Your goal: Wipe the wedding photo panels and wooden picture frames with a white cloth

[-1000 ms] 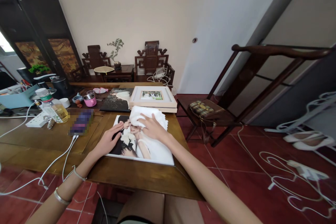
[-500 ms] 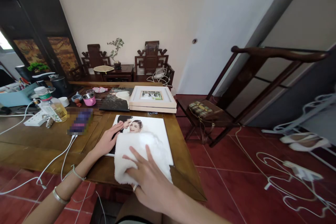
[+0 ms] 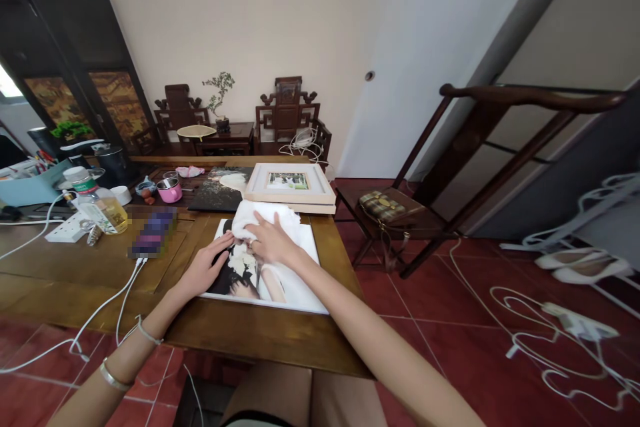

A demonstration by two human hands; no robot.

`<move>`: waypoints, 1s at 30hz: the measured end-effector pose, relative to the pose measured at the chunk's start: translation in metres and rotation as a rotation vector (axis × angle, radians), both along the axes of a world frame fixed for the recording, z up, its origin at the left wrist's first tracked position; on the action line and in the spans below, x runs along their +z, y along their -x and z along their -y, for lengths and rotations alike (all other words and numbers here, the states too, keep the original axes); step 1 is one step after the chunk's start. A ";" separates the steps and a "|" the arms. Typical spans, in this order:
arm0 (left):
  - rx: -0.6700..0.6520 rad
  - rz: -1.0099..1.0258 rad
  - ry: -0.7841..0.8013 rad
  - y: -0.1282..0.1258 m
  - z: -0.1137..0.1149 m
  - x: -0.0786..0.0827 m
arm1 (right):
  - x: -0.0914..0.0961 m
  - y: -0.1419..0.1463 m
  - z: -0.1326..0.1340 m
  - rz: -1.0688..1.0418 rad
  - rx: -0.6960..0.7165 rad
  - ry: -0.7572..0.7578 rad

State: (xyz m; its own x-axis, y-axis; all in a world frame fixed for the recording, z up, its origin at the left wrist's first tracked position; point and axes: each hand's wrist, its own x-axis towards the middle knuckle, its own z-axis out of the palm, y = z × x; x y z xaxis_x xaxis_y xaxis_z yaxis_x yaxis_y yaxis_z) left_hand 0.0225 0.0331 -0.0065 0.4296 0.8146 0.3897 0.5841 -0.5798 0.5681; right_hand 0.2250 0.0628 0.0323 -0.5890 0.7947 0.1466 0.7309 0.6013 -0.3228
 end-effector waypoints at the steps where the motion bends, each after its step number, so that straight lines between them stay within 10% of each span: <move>1: 0.001 0.001 -0.002 0.000 0.000 0.000 | 0.000 0.001 -0.002 0.001 -0.002 -0.005; 17: 0.032 0.016 0.014 -0.001 0.003 0.002 | 0.021 -0.016 0.143 0.008 0.140 0.168; 30: 0.095 0.176 0.039 -0.002 0.007 0.011 | 0.008 0.009 0.037 0.085 -0.093 0.041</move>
State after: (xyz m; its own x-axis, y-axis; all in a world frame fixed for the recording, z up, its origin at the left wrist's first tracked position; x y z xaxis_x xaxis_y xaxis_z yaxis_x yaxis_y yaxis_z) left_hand 0.0249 0.0265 0.0040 0.2783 0.8641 0.4194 0.5243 -0.5025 0.6874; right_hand 0.2162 0.0260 0.0405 -0.5211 0.8510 0.0654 0.8089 0.5168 -0.2803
